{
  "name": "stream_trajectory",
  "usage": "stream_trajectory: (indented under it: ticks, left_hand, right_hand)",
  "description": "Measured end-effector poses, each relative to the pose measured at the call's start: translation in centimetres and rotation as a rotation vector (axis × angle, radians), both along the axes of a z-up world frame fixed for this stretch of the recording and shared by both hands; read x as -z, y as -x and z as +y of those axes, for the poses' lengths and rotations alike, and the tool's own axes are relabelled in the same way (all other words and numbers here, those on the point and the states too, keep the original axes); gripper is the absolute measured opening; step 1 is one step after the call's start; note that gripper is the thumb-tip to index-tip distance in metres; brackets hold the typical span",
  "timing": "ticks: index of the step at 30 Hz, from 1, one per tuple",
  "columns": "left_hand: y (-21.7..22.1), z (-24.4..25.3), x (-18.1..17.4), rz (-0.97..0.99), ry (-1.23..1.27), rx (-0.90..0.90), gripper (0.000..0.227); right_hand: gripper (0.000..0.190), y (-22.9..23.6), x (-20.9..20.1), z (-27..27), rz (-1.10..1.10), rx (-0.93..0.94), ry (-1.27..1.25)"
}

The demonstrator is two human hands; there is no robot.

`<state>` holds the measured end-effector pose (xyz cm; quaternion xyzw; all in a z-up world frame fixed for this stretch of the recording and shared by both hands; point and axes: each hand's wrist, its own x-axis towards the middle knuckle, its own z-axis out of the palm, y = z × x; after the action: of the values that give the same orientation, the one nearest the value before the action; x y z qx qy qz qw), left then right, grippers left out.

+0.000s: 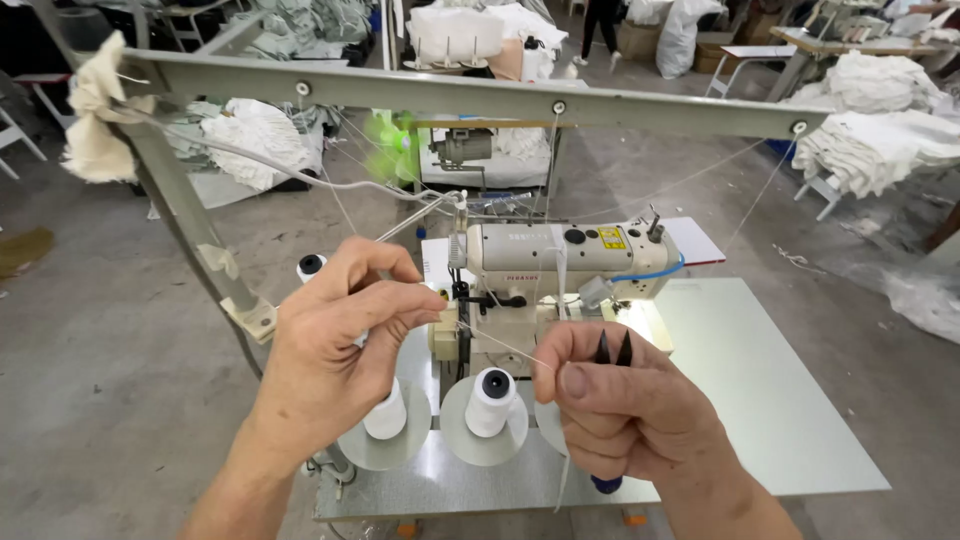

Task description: Replacing thread spools and threading an industrial sewing machine

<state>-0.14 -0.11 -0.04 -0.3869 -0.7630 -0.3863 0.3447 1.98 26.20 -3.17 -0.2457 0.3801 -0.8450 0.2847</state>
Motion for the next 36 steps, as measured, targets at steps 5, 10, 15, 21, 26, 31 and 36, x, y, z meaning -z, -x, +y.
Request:
stream_trajectory:
  ticks: [5,10,15,21,26,31,36]
  left_hand:
    - [1.0,-1.0,0.7,-0.071,-0.071,0.086,0.017]
    - [0.8,-1.6,0.2,-0.196,-0.153,0.178,0.018]
    - [0.5,-1.2,-0.2,-0.201,-0.148,0.117,0.011]
    - [0.0,-1.1,-0.6,-0.156,-0.072,0.076,0.018]
    - [0.8,-1.2,-0.6,-0.116,-0.044,0.18,0.006]
    - [1.2,-1.0,-0.1,-0.14,-0.111,0.217,0.003]
    - [2.2,-1.3,1.0,-0.231,-0.191,0.333,0.007]
  right_hand:
    - [0.003,-0.4,-0.1,0.5,0.084,-0.112,0.477]
    - [0.011,0.5,0.5,1.1,0.064,0.052,0.509]
    - [0.012,0.1,0.6,0.7,0.021,0.148,0.513]
    - [0.015,-0.5,-0.1,0.5,0.139,0.176,0.561]
    - [0.01,-0.6,-0.5,0.3,0.158,0.316,0.532]
    - [0.009,-0.5,0.5,0.8,0.205,0.352,0.473]
    - [0.049,0.3,2.3,0.5,0.186,0.511,0.083]
